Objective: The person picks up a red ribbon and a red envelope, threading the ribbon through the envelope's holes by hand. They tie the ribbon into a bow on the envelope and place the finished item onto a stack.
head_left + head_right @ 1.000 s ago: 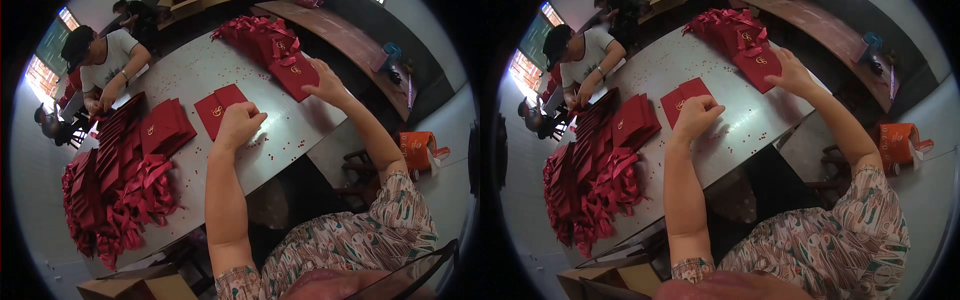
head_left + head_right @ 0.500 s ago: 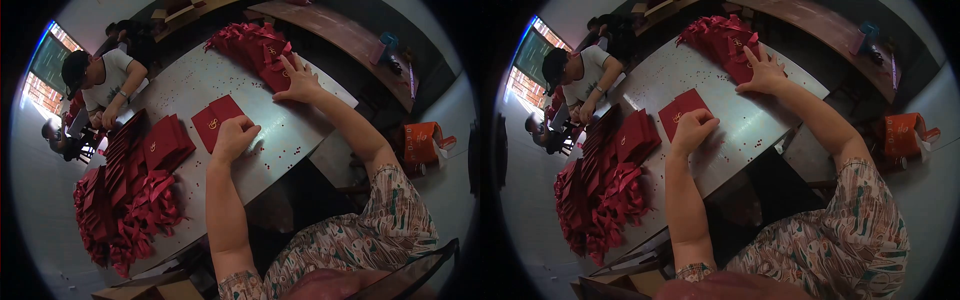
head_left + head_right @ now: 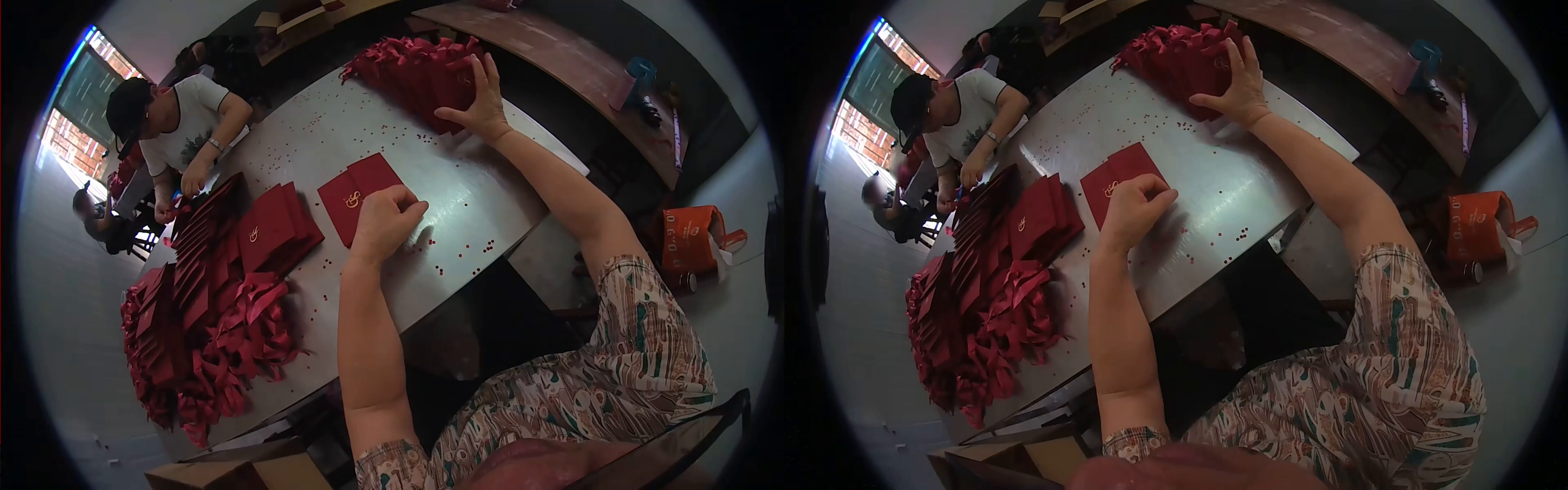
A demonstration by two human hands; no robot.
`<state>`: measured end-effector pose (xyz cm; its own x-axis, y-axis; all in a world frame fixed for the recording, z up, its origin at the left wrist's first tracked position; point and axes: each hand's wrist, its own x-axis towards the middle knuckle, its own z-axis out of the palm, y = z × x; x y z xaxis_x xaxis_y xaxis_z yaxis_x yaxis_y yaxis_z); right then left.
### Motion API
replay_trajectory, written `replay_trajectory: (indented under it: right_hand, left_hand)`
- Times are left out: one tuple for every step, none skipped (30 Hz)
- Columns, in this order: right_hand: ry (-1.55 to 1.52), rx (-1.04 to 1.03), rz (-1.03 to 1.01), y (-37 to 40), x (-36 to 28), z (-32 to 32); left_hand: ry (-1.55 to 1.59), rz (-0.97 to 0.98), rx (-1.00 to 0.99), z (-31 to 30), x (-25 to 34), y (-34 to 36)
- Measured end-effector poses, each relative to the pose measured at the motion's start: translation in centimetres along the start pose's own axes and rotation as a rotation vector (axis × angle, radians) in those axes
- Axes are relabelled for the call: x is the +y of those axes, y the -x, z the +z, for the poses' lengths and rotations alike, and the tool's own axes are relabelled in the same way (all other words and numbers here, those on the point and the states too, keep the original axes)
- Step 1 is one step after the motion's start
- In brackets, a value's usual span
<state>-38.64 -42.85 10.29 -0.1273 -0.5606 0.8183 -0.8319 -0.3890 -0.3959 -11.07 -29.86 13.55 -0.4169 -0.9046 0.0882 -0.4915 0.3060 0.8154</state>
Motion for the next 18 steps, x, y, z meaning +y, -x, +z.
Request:
replay_trajectory:
  right_hand:
    - [0.062,-0.047,0.012,-0.2,0.3,0.7]
    - [0.054,-0.050,0.010,-0.4,0.7,1.2]
    - [0.061,-0.101,0.052,-0.5,0.8,1.6]
    - [0.070,-0.154,0.097,-0.4,0.9,2.0]
    - [0.067,-0.161,0.098,-0.5,1.1,2.3]
    - [0.085,-0.199,0.099,-0.6,1.1,2.5]
    - [0.104,-0.235,0.100,-0.7,1.2,2.7]
    - [0.102,-0.234,0.102,-1.0,1.2,2.7]
    - [0.128,-0.268,0.134,-1.3,1.0,2.9]
    - [0.153,-0.302,0.166,-1.6,0.9,3.1]
    - [0.144,-0.301,0.165,-1.9,0.7,3.3]
    - [0.170,-0.280,0.169,-2.2,0.7,3.7]
    - [0.196,-0.259,0.173,-2.3,0.7,4.1]
    - [0.186,-0.260,0.171,-2.3,0.7,4.4]
    - [0.183,-0.241,0.152,-2.3,0.8,4.6]
    - [0.180,-0.223,0.133,-2.3,0.9,4.8]
    - [0.171,-0.218,0.129,-2.6,1.1,5.1]
    - [0.120,-0.202,0.109,-2.7,1.2,5.2]
  left_hand:
    - [-0.009,0.016,0.012,0.0,-0.1,0.0]
    - [-0.018,0.028,0.024,0.0,-0.4,0.0]
    - [-0.019,0.020,0.028,-0.1,-0.4,0.0]
    - [-0.011,0.006,0.018,0.0,-0.3,-0.1]
    - [-0.002,-0.006,0.006,0.0,-0.2,-0.1]
    - [-0.003,-0.012,0.004,0.1,-0.2,0.0]
    - [-0.011,-0.012,0.000,0.2,0.0,0.0]
    - [-0.019,-0.007,-0.002,0.2,0.2,-0.1]
    - [-0.024,-0.008,-0.001,0.3,0.2,-0.1]
    - [-0.034,-0.008,-0.002,0.3,0.1,-0.1]
    - [-0.045,-0.011,-0.001,0.4,-0.1,-0.1]
    - [-0.051,-0.015,0.003,0.4,-0.3,-0.2]
    - [-0.025,-0.009,0.002,0.5,-0.4,-0.2]
    - [0.001,-0.003,0.003,0.6,-0.6,-0.3]
    - [-0.006,-0.005,0.013,0.5,-0.3,-0.3]
    - [-0.018,0.015,0.029,0.5,-0.1,-0.2]
    - [-0.029,0.037,0.045,0.6,0.1,-0.2]
    - [-0.037,0.039,0.043,0.6,0.0,-0.2]
